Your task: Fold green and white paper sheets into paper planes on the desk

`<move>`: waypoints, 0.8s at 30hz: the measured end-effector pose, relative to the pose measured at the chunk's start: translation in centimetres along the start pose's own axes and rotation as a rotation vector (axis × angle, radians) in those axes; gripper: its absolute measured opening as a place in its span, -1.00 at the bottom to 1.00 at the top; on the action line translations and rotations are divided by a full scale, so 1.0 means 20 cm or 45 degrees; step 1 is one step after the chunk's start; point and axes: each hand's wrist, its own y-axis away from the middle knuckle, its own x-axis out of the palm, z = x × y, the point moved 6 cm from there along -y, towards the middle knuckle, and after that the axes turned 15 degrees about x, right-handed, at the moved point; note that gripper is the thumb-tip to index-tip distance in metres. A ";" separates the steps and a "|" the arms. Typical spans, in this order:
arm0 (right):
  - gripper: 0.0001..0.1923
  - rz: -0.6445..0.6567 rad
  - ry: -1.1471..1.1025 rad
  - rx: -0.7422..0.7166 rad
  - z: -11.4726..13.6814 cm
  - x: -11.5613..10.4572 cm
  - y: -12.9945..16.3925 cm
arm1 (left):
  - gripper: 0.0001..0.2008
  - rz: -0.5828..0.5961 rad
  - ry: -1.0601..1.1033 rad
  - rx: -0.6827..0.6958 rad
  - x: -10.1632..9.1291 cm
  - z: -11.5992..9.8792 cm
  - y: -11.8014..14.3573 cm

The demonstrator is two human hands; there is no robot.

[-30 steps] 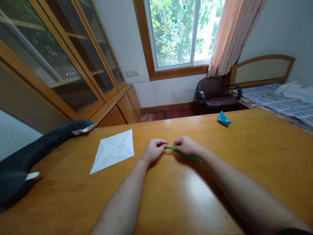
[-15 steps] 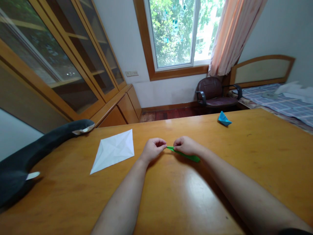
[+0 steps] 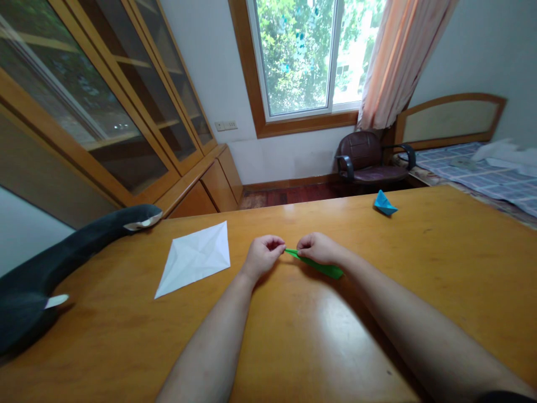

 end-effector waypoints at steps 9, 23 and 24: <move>-0.85 0.029 -0.077 0.059 -0.01 0.01 -0.01 | -0.73 0.092 0.093 -0.080 0.01 0.06 0.00; -0.85 0.017 -0.137 0.085 -0.01 0.01 -0.01 | -0.79 -0.010 0.013 -0.149 0.04 0.09 0.01; -0.85 0.020 -0.139 0.091 -0.01 0.02 -0.02 | -0.80 -0.015 -0.006 -0.146 0.04 0.09 0.01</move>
